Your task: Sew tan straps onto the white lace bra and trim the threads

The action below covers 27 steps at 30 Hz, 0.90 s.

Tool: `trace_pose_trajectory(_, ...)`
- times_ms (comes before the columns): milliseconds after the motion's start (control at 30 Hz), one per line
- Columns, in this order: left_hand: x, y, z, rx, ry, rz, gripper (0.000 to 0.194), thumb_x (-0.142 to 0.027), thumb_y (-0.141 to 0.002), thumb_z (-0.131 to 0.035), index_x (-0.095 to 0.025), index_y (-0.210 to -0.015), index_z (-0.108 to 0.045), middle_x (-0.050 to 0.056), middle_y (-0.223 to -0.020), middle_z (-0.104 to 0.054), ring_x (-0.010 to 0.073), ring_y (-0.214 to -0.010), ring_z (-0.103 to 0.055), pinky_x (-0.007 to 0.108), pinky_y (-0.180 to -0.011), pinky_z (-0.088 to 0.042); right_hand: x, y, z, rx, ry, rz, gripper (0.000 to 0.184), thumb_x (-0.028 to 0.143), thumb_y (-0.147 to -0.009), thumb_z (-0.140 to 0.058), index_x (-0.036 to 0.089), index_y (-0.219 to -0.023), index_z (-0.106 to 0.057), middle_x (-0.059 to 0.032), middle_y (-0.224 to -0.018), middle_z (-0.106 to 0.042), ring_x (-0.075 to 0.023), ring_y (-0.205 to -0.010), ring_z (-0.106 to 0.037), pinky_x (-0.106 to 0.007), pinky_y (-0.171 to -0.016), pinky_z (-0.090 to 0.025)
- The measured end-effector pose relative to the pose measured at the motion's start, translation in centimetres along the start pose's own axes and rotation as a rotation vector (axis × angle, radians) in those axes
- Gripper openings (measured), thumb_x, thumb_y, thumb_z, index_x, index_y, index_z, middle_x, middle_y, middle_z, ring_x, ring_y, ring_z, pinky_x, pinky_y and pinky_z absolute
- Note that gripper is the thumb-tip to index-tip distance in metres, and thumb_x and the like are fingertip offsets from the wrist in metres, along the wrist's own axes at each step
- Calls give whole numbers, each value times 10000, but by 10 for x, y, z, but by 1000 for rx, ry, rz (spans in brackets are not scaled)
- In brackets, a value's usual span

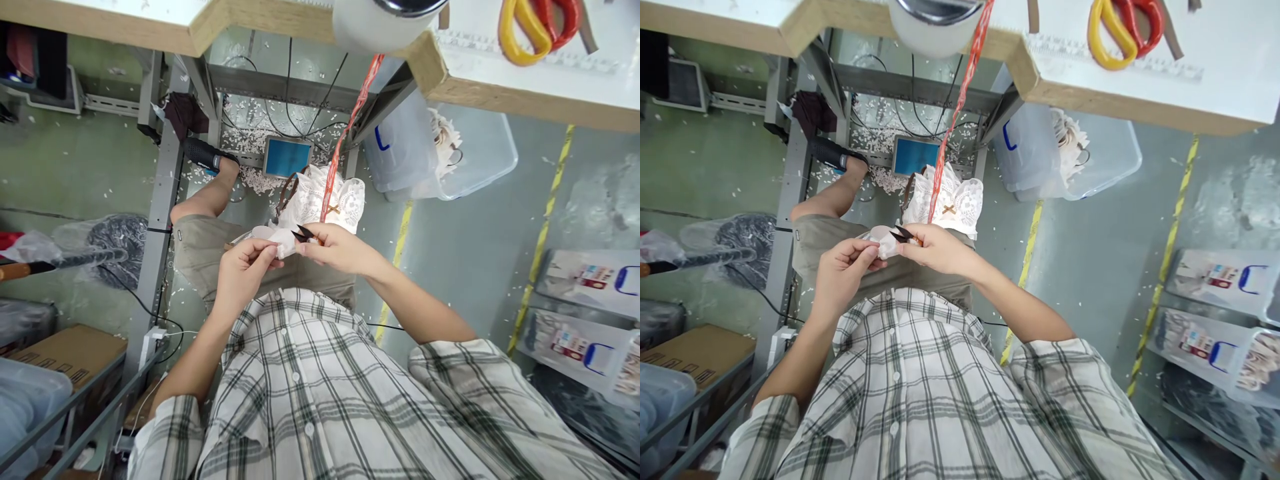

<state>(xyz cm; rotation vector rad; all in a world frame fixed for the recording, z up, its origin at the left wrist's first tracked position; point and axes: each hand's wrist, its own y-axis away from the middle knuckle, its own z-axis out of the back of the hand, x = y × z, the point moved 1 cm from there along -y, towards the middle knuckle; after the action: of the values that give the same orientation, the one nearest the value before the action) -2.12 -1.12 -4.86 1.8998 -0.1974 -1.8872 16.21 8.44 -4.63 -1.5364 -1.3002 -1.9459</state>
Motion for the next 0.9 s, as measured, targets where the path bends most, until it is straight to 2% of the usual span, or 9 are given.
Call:
trace_pose_trajectory(133, 2, -2, 0, 4, 13, 32, 218, -389, -851, -735, -174, -883, -734, 28, -730, -757, 179, -689, -758, 271, -680, -629, -1, 1, -7, 87, -442, 61, 294, 401, -893, -610, 196, -741, -464, 75, -592, -430, -51, -464, -334, -213, -452, -269)
trace_pose_trajectory(267, 4, -5, 0, 13, 95, 83, 253, -414, -828, -761, -168, -875, -729, 27, -741, -754, 170, -681, -754, 256, -671, -622, 3, 4, -16, -72, -614, 196, 258, 382, -914, -616, 203, -792, -477, 34, -735, -516, -63, -551, -434, -203, -475, -334)
trace_pose_trajectory(367, 4, -5, -1, 22, 128, 100, 245, -406, -821, -769, -171, -878, -734, 26, -755, -756, 162, -678, -750, 246, -669, -617, 6, 7, -16, -122, -571, 226, 258, 408, -937, -610, 221, -846, -458, 19, -802, -561, -76, -583, -470, -204, -463, -329)
trace_pose_trajectory(433, 3, -5, 0, 19, 130, 105, 228, -394, -828, -767, -175, -885, -739, 23, -755, -756, 155, -681, -749, 237, -673, -613, 6, 9, -7, -76, -523, 225, 278, 418, -967, -571, 225, -823, -432, 46, -702, -493, -70, -512, -399, -212, -448, -294)
trace_pose_trajectory(500, 3, -4, 3, 9, 130, 115, 220, -387, -832, -767, -175, -888, -743, 23, -751, -755, 149, -683, -746, 229, -672, -607, 2, 11, 13, -144, -464, 248, 286, 394, -970, -574, 228, -794, -422, 71, -628, -368, -68, -481, -317, -218, -447, -262)
trace_pose_trajectory(633, 6, -5, 14, -62, 147, 137, 245, -398, -834, -767, -168, -913, -742, 31, -745, -758, 136, -666, -732, 207, -630, -581, -9, 19, 73, -623, -359, 334, 308, 328, -907, -644, 243, -744, -397, 82, -603, -230, -74, -473, -199, -245, -442, -186)
trace_pose_trajectory(700, 9, -5, 19, -98, 181, 140, 265, -404, -826, -776, -165, -934, -742, 33, -751, -760, 128, -655, -725, 195, -607, -567, -12, 27, 92, -806, -284, 386, 309, 315, -899, -650, 253, -735, -396, 83, -593, -216, -73, -461, -191, -262, -443, -173)
trace_pose_trajectory(800, 9, -6, 21, -114, 243, 138, 279, -398, -815, -791, -161, -956, -746, 40, -795, -769, 121, -672, -727, 183, -608, -562, -9, 39, 84, -877, -85, 350, 173, 368, -953, -589, 255, -873, -485, 65, -586, -376, -82, -446, -312, -268, -445, -227)
trace_pose_trajectory(900, 3, -5, 18, -110, 276, 126, 269, -380, -818, -793, -165, -974, -752, 47, -855, -779, 126, -725, -741, 184, -642, -574, 1, 41, 38, -655, 210, 193, 151, 382, -1018, -469, 238, -1038, -510, 21, -684, -590, -105, -512, -479, -263, -511, -346)
